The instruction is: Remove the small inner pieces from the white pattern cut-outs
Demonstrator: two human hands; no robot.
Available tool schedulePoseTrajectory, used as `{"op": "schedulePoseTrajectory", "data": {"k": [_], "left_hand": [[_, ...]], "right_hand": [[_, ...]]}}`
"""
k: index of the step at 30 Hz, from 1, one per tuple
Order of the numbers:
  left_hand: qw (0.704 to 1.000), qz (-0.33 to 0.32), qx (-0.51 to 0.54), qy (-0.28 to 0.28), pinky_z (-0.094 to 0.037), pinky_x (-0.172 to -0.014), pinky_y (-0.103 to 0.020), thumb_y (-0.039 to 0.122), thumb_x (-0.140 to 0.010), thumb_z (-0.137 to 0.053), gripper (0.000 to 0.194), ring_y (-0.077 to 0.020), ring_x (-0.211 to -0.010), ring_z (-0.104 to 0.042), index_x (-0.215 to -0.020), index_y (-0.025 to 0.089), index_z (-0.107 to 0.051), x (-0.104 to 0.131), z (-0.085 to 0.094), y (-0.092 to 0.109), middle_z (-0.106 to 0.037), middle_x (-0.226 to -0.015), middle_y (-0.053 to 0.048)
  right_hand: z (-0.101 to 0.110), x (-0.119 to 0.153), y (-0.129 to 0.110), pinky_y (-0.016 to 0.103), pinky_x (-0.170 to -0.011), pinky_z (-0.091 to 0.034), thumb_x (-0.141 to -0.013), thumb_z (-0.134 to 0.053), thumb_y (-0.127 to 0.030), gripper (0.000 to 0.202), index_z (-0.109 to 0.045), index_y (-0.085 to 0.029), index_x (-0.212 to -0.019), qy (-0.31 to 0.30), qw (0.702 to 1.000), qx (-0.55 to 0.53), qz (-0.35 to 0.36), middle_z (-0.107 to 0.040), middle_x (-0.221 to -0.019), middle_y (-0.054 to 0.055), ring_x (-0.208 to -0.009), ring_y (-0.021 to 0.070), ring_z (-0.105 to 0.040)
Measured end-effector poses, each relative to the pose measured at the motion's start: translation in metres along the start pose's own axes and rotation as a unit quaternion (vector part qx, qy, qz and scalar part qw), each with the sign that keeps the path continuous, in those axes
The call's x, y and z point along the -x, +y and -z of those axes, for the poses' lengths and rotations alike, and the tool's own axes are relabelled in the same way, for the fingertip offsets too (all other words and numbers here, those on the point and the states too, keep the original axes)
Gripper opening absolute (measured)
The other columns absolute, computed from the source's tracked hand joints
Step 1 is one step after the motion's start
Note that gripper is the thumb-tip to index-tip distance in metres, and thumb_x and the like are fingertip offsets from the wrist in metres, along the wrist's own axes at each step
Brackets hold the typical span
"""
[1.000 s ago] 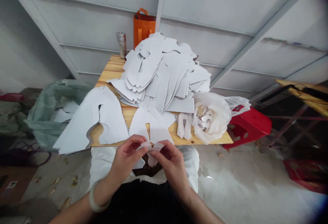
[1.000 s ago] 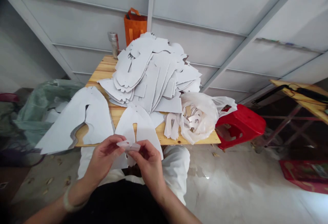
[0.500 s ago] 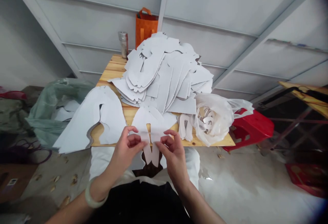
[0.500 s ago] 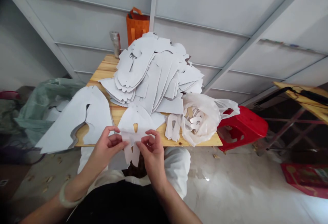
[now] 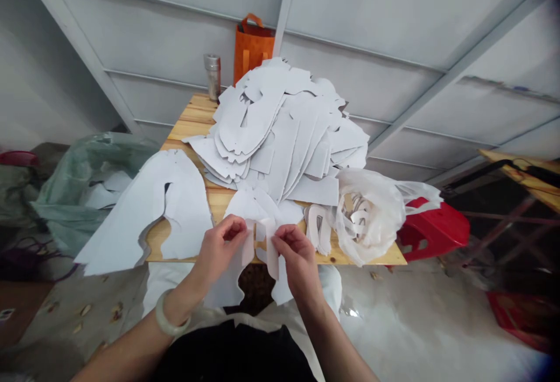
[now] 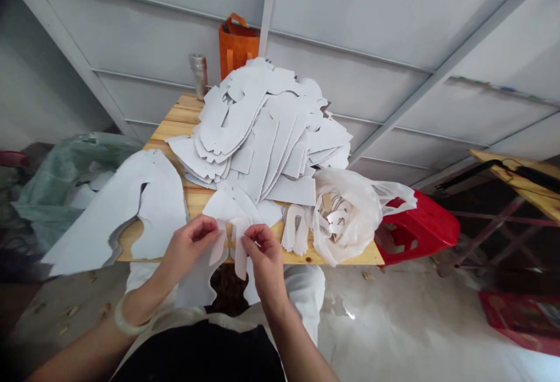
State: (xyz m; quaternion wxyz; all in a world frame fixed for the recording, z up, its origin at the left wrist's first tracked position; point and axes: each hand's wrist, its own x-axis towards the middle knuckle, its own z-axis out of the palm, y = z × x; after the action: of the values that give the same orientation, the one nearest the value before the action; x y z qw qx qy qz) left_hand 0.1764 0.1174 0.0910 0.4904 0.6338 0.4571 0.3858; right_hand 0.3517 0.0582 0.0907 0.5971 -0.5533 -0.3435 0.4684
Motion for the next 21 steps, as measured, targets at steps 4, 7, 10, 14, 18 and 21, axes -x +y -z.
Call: {"op": "schedulePoseTrajectory", "data": {"k": [4, 7, 10, 14, 18, 21], "left_hand": [[0.999, -0.015, -0.033, 0.011, -0.050, -0.076, -0.027, 0.028, -0.092, -0.061, 0.011, -0.0178, -0.077, -0.066, -0.087, 0.021, -0.069, -0.001, -0.006, -0.009, -0.073, -0.085, -0.001], [0.995, -0.055, -0.082, 0.034, -0.053, -0.082, -0.030, 0.025, -0.092, -0.059, 0.017, -0.0211, -0.087, -0.072, -0.099, 0.023, -0.074, -0.004, -0.010, -0.018, -0.078, -0.101, -0.005], [0.991, -0.054, -0.119, 0.035, -0.055, -0.084, -0.033, 0.023, -0.092, -0.058, 0.024, -0.0225, -0.089, -0.074, -0.110, 0.024, -0.075, -0.010, -0.010, -0.025, -0.079, -0.109, -0.006], [0.986, -0.040, -0.163, 0.017, -0.056, -0.082, -0.034, 0.022, -0.092, -0.057, 0.029, -0.0232, -0.085, -0.074, -0.113, 0.024, -0.076, -0.015, -0.008, -0.030, -0.080, -0.106, -0.007], [0.981, -0.036, -0.188, 0.019, -0.056, -0.084, -0.037, 0.022, -0.092, -0.056, 0.032, -0.0260, -0.090, -0.074, -0.117, 0.023, -0.076, -0.016, -0.008, -0.034, -0.079, -0.108, -0.009], [0.979, -0.038, -0.199, 0.019, -0.057, -0.087, -0.038, 0.020, -0.092, -0.056, 0.033, -0.0274, -0.094, -0.075, -0.119, 0.021, -0.076, -0.015, -0.009, -0.036, -0.079, -0.109, -0.010]], "right_hand": [[0.006, -0.011, 0.007, 0.025, -0.059, -0.043, -0.078, -0.074, -0.032, 0.016, -0.064, -0.020, -0.084, 0.016, 0.999, 0.032, -0.011, -0.061, -0.075, -0.001, -0.065, 0.0137, -0.052], [0.006, -0.024, 0.016, 0.025, -0.058, -0.043, -0.076, -0.072, -0.033, 0.020, -0.070, -0.020, -0.090, 0.008, 0.997, 0.080, -0.017, -0.063, -0.077, 0.000, -0.066, 0.0146, -0.054], [0.005, -0.035, 0.023, 0.025, -0.055, -0.042, -0.076, -0.070, -0.033, 0.028, -0.075, -0.019, -0.100, -0.007, 0.993, 0.116, -0.026, -0.062, -0.075, 0.000, -0.064, 0.0148, -0.054], [0.003, -0.042, 0.028, 0.025, -0.055, -0.043, -0.077, -0.069, -0.031, 0.030, -0.079, -0.018, -0.102, -0.015, 0.988, 0.152, -0.016, -0.063, -0.073, 0.000, -0.064, 0.0152, -0.055], [0.001, -0.042, 0.029, 0.028, -0.065, -0.048, -0.080, -0.065, -0.027, 0.029, -0.080, -0.018, -0.104, -0.020, 0.984, 0.175, 0.010, -0.067, -0.081, 0.002, -0.073, 0.0170, -0.059], [0.000, -0.042, 0.029, 0.030, -0.071, -0.050, -0.082, -0.063, -0.024, 0.029, -0.081, -0.019, -0.105, -0.030, 0.980, 0.192, 0.040, -0.065, -0.080, 0.001, -0.072, 0.0162, -0.059]]}}
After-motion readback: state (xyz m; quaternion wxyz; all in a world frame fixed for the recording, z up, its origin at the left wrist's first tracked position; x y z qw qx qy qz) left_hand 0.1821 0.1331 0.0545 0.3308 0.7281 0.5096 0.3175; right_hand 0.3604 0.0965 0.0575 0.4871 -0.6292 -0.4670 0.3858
